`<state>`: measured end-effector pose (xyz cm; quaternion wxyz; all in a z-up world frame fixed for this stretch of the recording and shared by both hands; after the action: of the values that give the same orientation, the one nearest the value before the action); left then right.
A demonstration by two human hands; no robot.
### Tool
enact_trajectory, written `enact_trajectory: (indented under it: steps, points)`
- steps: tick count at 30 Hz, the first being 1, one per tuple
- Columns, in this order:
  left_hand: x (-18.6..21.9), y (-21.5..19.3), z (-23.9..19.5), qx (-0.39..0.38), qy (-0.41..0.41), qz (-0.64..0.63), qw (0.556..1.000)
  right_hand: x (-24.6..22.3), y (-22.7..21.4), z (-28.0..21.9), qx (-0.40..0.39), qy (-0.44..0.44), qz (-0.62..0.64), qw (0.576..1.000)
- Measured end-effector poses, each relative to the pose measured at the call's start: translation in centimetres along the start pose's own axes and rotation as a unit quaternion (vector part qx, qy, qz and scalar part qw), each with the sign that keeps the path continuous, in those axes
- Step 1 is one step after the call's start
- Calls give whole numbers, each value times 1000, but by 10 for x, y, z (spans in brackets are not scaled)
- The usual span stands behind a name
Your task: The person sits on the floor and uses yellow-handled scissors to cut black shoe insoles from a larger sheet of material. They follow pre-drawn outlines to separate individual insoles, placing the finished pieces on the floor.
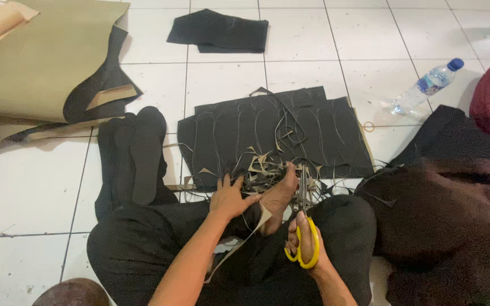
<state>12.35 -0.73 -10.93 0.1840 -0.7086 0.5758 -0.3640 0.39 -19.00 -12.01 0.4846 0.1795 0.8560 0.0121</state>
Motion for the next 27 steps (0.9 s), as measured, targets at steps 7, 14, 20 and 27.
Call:
enact_trajectory:
  steps: [7,14,20,27]
  points:
    - [-5,17,28,75,41,-23,996,17,8,-16,-46,-53,72,995]
    - [2,21,18,63,36,-28,997,10,31,-64,-78,-81,34,993]
    - [-1,50,56,36,73,-18,997,-44,62,-127,-31,-39,-136,990]
    - [33,78,68,81,144,-166,972,-42,52,-146,173,117,-391,896]
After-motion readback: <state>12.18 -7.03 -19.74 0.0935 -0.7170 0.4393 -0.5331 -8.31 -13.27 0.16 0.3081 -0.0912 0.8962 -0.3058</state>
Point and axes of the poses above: each hand's wrist, its own z-axis towards the middle knuckle, its own y-axis out of the palm, x = y × z, the point moved 4 cm from there along z, towards the middle knuckle
